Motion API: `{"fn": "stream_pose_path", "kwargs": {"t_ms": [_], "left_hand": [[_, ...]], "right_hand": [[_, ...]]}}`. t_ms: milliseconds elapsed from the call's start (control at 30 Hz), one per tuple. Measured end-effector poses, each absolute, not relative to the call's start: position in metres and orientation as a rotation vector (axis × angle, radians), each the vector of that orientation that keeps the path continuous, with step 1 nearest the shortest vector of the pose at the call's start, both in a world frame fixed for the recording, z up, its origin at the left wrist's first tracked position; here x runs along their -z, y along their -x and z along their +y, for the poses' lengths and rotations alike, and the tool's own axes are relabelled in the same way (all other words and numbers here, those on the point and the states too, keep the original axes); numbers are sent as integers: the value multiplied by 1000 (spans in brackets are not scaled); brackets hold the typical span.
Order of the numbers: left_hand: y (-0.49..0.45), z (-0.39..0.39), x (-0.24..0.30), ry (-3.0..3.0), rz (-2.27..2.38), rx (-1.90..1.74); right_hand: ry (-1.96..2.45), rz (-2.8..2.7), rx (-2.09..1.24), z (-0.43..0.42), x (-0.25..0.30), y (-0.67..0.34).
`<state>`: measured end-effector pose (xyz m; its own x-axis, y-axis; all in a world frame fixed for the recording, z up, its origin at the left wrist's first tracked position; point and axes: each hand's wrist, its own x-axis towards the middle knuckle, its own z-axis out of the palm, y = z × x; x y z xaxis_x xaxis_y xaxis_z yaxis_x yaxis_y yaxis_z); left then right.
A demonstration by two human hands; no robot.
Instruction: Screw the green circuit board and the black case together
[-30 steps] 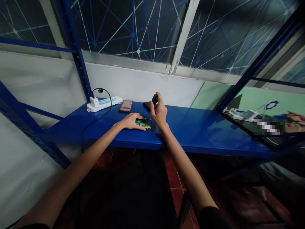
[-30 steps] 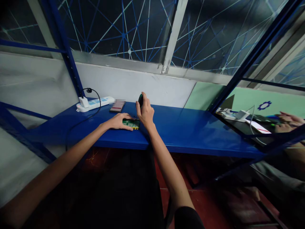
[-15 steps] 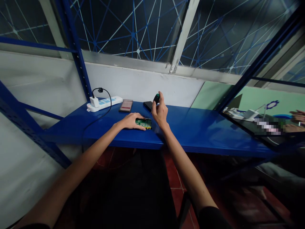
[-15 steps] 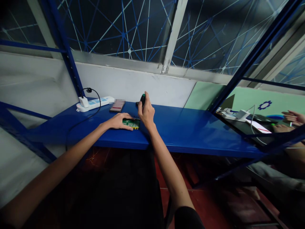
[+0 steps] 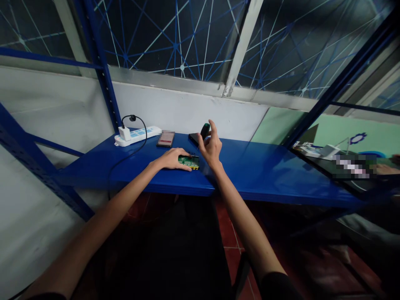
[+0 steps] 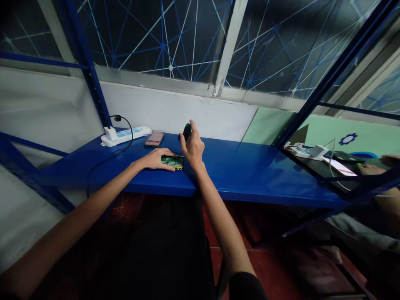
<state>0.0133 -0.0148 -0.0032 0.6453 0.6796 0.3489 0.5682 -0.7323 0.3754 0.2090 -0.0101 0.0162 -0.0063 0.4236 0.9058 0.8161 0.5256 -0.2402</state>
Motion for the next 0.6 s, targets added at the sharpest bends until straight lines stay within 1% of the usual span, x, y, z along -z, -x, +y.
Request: {"fn": "stream_pose_path", "kwargs": {"t_ms": [467, 600], "left_hand": [[-12, -13, 5, -2624, 1023, -702], [-12, -14, 4, -2623, 1020, -681]], "right_hand": [[1049, -1602, 461, -10, -14, -210], [1111, -1620, 422, -8, -12, -210]]}}
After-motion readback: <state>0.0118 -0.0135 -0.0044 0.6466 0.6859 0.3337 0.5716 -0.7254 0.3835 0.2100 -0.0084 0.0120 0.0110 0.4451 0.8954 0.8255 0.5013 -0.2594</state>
